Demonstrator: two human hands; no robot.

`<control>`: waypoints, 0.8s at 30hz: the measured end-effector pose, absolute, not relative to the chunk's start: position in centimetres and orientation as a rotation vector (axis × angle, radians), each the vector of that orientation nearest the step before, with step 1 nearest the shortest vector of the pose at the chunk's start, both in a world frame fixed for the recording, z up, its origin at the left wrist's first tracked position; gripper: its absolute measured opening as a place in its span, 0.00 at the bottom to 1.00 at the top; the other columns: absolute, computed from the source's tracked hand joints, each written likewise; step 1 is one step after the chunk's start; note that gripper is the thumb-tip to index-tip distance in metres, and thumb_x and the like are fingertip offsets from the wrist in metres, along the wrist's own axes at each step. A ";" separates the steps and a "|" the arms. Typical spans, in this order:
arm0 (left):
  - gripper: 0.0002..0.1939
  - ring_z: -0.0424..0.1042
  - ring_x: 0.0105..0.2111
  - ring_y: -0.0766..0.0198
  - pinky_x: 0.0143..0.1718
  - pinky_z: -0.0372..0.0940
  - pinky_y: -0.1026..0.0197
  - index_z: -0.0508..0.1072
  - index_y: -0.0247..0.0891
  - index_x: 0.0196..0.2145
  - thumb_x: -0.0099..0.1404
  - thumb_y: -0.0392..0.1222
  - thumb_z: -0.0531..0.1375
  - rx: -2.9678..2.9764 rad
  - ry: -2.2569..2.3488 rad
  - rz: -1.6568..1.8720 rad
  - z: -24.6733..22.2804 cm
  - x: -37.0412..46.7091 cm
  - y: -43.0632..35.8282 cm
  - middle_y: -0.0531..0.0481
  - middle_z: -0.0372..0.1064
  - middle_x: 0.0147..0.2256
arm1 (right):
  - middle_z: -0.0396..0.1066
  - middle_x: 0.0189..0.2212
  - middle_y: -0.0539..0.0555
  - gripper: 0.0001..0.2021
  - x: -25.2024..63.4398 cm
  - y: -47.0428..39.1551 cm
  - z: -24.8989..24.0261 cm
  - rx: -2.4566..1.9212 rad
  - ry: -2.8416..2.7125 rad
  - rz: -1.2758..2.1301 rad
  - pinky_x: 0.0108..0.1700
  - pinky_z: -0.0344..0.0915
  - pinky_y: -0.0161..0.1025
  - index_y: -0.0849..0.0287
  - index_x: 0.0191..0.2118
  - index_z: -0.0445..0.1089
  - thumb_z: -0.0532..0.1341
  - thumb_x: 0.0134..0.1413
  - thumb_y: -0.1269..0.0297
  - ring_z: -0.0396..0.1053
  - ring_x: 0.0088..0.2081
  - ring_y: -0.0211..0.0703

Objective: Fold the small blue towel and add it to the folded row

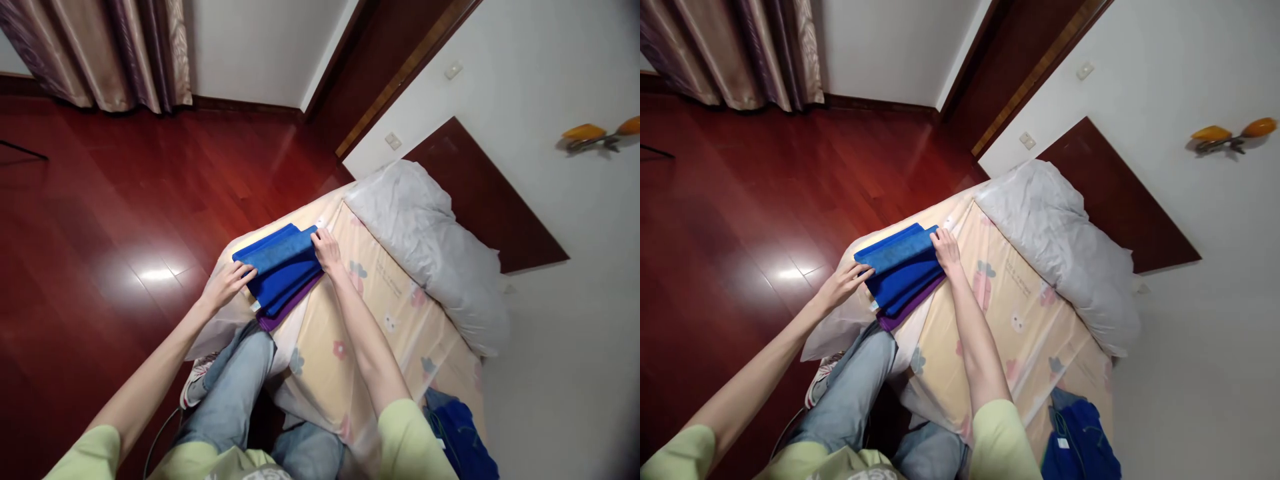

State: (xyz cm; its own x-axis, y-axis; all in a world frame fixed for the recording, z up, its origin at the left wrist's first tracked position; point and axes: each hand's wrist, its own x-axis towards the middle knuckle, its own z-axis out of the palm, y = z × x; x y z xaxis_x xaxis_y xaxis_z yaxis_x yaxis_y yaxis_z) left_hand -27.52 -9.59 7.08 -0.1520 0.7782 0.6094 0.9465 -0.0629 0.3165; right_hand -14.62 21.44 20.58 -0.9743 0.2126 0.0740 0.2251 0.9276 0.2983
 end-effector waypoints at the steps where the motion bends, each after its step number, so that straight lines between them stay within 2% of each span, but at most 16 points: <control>1: 0.20 0.70 0.47 0.55 0.50 0.69 0.48 0.72 0.35 0.57 0.75 0.32 0.47 -1.872 -1.975 -1.016 6.6 -27.8 -9.4 0.36 0.72 0.51 | 0.69 0.48 0.63 0.16 -15.4 21.7 19.9 -0.361 -3.061 -0.459 0.50 0.59 0.44 0.60 0.49 0.71 0.49 0.65 0.79 0.62 0.49 0.52; 8: 0.21 0.69 0.46 0.53 0.50 0.68 0.47 0.69 0.36 0.61 0.74 0.34 0.50 -1.878 -2.062 -0.997 4.6 -27.5 -8.8 0.36 0.73 0.50 | 0.69 0.51 0.62 0.18 -17.6 22.1 17.0 -0.535 -3.133 -0.197 0.51 0.62 0.43 0.59 0.51 0.70 0.47 0.66 0.78 0.65 0.51 0.50; 12: 0.23 0.70 0.46 0.52 0.49 0.69 0.46 0.69 0.37 0.63 0.73 0.33 0.49 -1.866 -2.167 -1.003 4.9 -26.6 -8.8 0.37 0.74 0.51 | 0.70 0.53 0.60 0.22 -17.4 22.7 16.8 -0.658 -3.257 0.083 0.53 0.65 0.43 0.58 0.53 0.72 0.51 0.60 0.82 0.68 0.51 0.49; 15: 0.27 0.69 0.54 0.50 0.56 0.67 0.43 0.65 0.38 0.66 0.72 0.32 0.49 -1.835 -2.206 -1.020 6.1 -25.7 -9.6 0.38 0.71 0.57 | 0.69 0.57 0.59 0.29 -15.5 22.9 17.1 -0.649 -3.189 0.352 0.61 0.63 0.44 0.59 0.57 0.72 0.52 0.53 0.85 0.67 0.56 0.47; 19: 0.31 0.62 0.64 0.51 0.63 0.62 0.42 0.57 0.41 0.70 0.71 0.30 0.48 -1.729 -2.225 -1.158 7.7 -22.5 -12.8 0.41 0.63 0.65 | 0.69 0.60 0.58 0.30 -8.2 20.6 17.0 -0.610 -2.787 0.580 0.68 0.57 0.45 0.58 0.58 0.72 0.48 0.55 0.83 0.63 0.63 0.44; 22: 0.28 0.68 0.58 0.51 0.58 0.66 0.45 0.63 0.41 0.67 0.71 0.32 0.51 -1.678 -2.258 -1.274 7.4 -17.5 -16.4 0.40 0.69 0.59 | 0.75 0.53 0.57 0.26 1.6 16.3 15.1 -0.762 -2.462 0.682 0.65 0.61 0.47 0.58 0.51 0.76 0.47 0.55 0.80 0.67 0.59 0.44; 24: 0.23 0.72 0.52 0.52 0.52 0.70 0.49 0.70 0.40 0.61 0.71 0.33 0.52 -1.838 -2.282 -1.320 6.4 -13.4 -18.8 0.40 0.74 0.52 | 0.78 0.43 0.57 0.20 9.6 12.2 12.8 -0.994 -2.286 0.723 0.57 0.67 0.45 0.58 0.40 0.77 0.48 0.55 0.75 0.72 0.50 0.45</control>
State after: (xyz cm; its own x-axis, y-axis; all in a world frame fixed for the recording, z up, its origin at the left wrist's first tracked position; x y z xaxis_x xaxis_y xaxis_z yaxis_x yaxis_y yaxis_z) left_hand -13.36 -18.77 6.39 -0.3438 0.8409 0.4180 0.7817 0.0097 0.6235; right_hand 9.59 12.24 12.85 -0.5824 0.7702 0.2599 0.4805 0.5840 -0.6542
